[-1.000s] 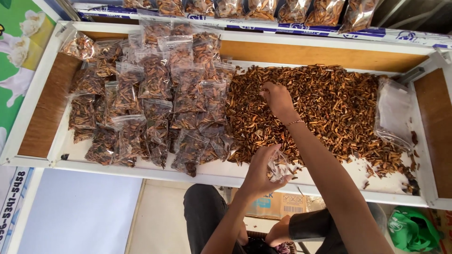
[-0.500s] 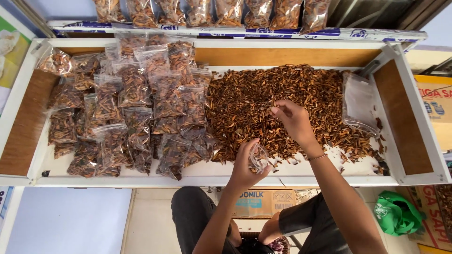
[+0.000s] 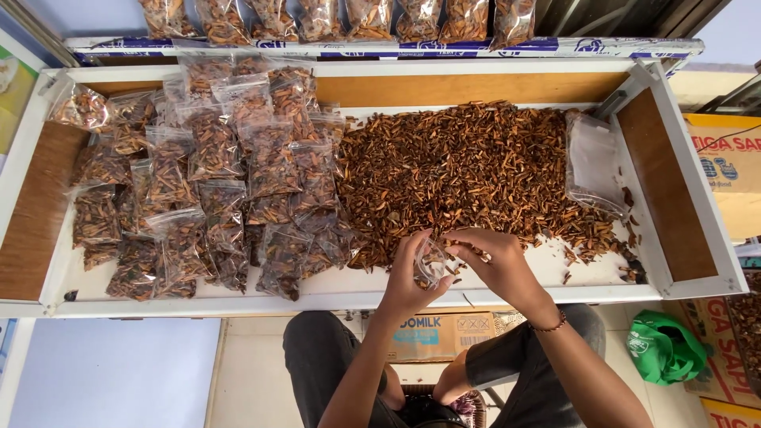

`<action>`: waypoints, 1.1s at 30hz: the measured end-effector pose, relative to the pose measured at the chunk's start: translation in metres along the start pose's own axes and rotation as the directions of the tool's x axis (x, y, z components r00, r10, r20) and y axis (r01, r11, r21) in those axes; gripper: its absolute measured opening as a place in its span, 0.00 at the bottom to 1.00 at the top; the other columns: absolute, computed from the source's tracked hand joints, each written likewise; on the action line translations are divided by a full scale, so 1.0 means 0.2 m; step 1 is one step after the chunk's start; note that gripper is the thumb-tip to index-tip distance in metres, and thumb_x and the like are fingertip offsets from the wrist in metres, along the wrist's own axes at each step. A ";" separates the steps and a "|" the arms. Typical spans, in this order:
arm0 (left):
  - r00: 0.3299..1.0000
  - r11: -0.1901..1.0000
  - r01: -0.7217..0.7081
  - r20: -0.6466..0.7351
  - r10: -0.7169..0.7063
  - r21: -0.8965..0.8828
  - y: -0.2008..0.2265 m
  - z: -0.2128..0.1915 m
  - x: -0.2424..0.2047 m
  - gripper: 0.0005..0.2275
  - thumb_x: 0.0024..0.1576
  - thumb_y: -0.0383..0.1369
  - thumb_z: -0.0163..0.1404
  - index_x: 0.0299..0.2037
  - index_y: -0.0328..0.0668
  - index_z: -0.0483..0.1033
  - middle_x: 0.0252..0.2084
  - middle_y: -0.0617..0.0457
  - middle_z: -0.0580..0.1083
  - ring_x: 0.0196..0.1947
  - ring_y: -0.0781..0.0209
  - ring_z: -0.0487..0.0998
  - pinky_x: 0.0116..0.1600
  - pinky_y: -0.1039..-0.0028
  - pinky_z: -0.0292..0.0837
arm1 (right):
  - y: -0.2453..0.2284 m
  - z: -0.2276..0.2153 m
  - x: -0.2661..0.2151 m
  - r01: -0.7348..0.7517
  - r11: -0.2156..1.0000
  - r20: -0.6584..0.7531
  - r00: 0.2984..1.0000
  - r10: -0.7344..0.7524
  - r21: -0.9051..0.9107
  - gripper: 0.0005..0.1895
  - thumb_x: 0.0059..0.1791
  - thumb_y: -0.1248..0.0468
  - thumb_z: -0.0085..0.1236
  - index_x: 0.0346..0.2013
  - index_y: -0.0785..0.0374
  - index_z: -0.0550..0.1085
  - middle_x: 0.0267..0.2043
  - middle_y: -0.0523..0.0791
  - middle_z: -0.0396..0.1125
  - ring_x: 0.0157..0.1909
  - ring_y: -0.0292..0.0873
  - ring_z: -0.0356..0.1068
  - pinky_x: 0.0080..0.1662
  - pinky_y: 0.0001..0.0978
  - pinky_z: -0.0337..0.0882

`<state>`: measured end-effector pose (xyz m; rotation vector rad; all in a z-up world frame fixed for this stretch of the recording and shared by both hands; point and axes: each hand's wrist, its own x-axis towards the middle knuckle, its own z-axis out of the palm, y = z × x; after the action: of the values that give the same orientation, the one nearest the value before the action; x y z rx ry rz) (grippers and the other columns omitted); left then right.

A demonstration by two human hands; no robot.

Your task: Packing small dried snacks into individual plastic bags from a large pile.

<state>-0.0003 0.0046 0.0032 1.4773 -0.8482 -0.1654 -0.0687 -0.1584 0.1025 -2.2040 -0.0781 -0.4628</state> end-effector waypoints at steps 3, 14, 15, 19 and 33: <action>1.000 1.000 0.000 0.009 0.000 -0.009 0.02 -0.01 0.00 0.34 0.54 0.42 0.60 0.67 0.36 0.60 0.47 0.42 0.64 0.48 0.48 0.69 0.54 0.54 0.65 | -0.06 -0.03 0.01 0.010 1.000 -0.005 1.000 -0.010 -0.001 0.13 0.49 0.72 0.59 0.47 0.62 0.81 0.41 0.52 0.79 0.43 0.57 0.79 0.44 0.49 0.79; 0.999 0.999 -0.014 0.048 0.016 -0.036 0.00 -0.01 -0.01 0.34 0.54 0.40 0.60 0.68 0.35 0.58 0.50 0.40 0.63 0.50 0.45 0.69 0.54 0.51 0.65 | -0.12 -0.04 0.01 0.152 0.968 0.129 0.983 -0.128 -0.197 0.12 0.46 0.71 0.62 0.45 0.63 0.82 0.37 0.51 0.78 0.40 0.53 0.79 0.42 0.41 0.79; 0.998 0.999 -0.025 0.054 0.028 -0.037 0.00 -0.01 0.00 0.34 0.54 0.40 0.60 0.68 0.35 0.57 0.51 0.40 0.63 0.50 0.45 0.69 0.55 0.51 0.66 | -0.13 -0.05 0.01 0.156 0.964 0.128 0.983 -0.130 -0.215 0.12 0.46 0.71 0.63 0.44 0.64 0.82 0.36 0.52 0.78 0.39 0.53 0.79 0.42 0.40 0.79; 0.998 0.999 -0.023 0.055 0.024 -0.027 0.00 -0.02 0.01 0.35 0.54 0.42 0.60 0.69 0.38 0.57 0.53 0.40 0.63 0.51 0.44 0.70 0.55 0.50 0.66 | -0.14 -0.06 0.02 0.176 0.956 0.128 0.980 -0.149 -0.233 0.11 0.46 0.71 0.63 0.43 0.64 0.82 0.36 0.53 0.77 0.39 0.54 0.79 0.41 0.41 0.79; 0.998 1.000 0.026 0.055 -0.026 -0.009 -0.10 0.02 -0.02 0.35 0.54 0.43 0.60 0.68 0.38 0.57 0.49 0.42 0.62 0.49 0.46 0.68 0.55 0.51 0.67 | -0.17 -0.07 0.06 0.275 0.843 0.242 0.954 -0.178 -0.463 0.13 0.46 0.69 0.63 0.45 0.62 0.81 0.33 0.51 0.77 0.38 0.47 0.79 0.43 0.31 0.78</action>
<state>0.0030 0.0007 -0.0167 1.4807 -0.8715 -0.2301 -0.0694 -0.1494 0.1408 -2.7608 -0.3668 -0.4339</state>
